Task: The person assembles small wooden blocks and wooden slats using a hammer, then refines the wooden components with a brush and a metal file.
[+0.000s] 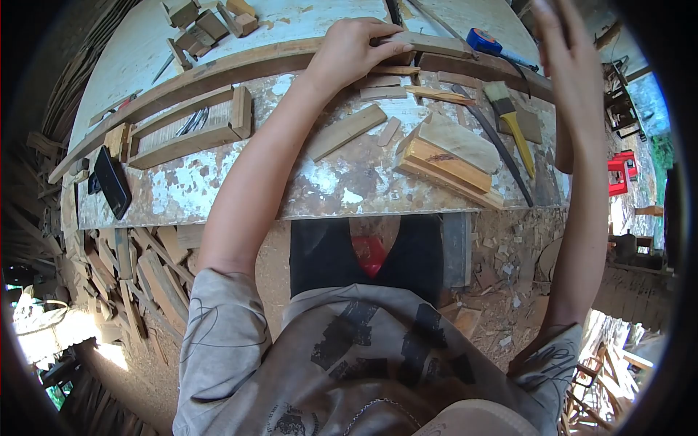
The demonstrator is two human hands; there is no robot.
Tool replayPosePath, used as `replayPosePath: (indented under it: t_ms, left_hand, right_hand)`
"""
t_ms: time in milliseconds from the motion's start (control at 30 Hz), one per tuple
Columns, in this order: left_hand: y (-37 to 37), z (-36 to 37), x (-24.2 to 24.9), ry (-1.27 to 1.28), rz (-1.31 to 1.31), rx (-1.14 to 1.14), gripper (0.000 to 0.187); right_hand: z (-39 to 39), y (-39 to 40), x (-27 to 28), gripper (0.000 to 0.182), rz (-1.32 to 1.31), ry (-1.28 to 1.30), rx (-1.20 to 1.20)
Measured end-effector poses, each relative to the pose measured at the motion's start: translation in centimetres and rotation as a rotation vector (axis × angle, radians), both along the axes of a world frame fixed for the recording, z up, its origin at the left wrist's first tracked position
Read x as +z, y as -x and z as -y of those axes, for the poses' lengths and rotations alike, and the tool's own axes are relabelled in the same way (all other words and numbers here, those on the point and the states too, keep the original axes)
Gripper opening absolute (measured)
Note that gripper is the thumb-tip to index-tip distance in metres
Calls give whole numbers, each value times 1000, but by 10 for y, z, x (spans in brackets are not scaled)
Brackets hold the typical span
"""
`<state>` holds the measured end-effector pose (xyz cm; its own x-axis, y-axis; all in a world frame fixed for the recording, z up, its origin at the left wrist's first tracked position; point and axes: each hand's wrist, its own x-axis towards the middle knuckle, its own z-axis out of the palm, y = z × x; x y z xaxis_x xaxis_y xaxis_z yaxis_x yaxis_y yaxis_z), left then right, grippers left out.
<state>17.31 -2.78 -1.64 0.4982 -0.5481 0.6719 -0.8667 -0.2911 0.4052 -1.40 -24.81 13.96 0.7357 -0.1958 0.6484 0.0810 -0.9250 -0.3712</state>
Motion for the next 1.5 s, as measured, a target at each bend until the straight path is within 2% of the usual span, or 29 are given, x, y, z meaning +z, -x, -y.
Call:
replayPosePath:
  t_ms: [33, 100, 133, 200, 233, 333, 433, 567, 667, 733, 800, 900, 933, 1000, 1100, 1133, 1167, 1200, 1233, 1367, 1400, 1500]
  left_hand:
    - [-1, 0, 1, -1, 3, -1, 49]
    - [0, -1, 4, -3, -5, -7, 49]
    - [1, -1, 3, -3, -10, -15, 49]
    - [0, 0, 1, 0, -29, -25, 49]
    - [-1, 0, 2, 2, -35, -27, 49]
    - [1, -1, 2, 4, 15, -5, 49]
    - [1, 0, 1, 4, 10, -4, 49]
    - [1, 0, 3, -1, 6, 4, 49]
    - [2, -2, 4, -2, -2, -13, 49]
    - [-1, -1, 3, -15, 2, -28, 48]
    - [0, -1, 2, -11, 12, -30, 48]
    - [0, 1, 2, -3, 7, -22, 48]
    - [1, 0, 1, -1, -2, -12, 47]
    - [1, -1, 2, -15, -2, -5, 47]
    - [-1, -2, 3, -27, 12, 1, 47]
    - [0, -1, 2, -24, 14, 0, 48]
    - [0, 1, 2, -24, 2, -10, 48]
    - [0, 0, 2, -25, -8, -18, 48]
    - [0, -1, 3, -28, -17, -21, 48]
    - [1, -1, 3, -14, 26, -9, 49]
    - [1, 0, 2, -8, 29, -11, 48]
    - [1, -2, 1, -13, 38, -5, 48]
  right_hand:
    - [-8, 0, 2, 53, 69, -118, 35]
    - [43, -21, -11, 51, 41, -273, 99]
    - [22, -17, -20, 53, -16, -244, -91]
    - [30, -16, -62, 62, -133, 150, -4]
    - [37, -18, -71, 64, -233, 445, 124]
    - [27, -8, -47, 62, -359, 432, 44]
    - [20, -14, -25, 57, -87, 91, 36]
    - [-31, -4, 16, 58, 119, -250, -44]
    - [16, -21, -41, 59, -61, -26, -29]
    - [45, -21, -50, 61, -309, 231, 5]
    - [55, -18, -49, 63, -275, 460, 208]
    - [56, -15, -23, 62, -202, 225, 45]
    - [33, -10, 1, 58, -31, 234, 51]
    - [22, -13, 19, 57, 64, 20, -63]
    - [13, -9, 9, 56, -22, -280, 78]
    - [35, -22, -17, 57, -135, -240, -12]
    - [40, -21, -35, 58, -248, -76, -9]
    - [45, -21, -54, 59, -342, 91, 5]
    - [40, -13, -61, 59, -428, 382, 122]
    - [47, -9, -41, 60, -341, 294, 77]
    - [58, -18, -46, 58, -25, 347, 131]
    - [-4, -1, 1, 54, 62, -49, 44]
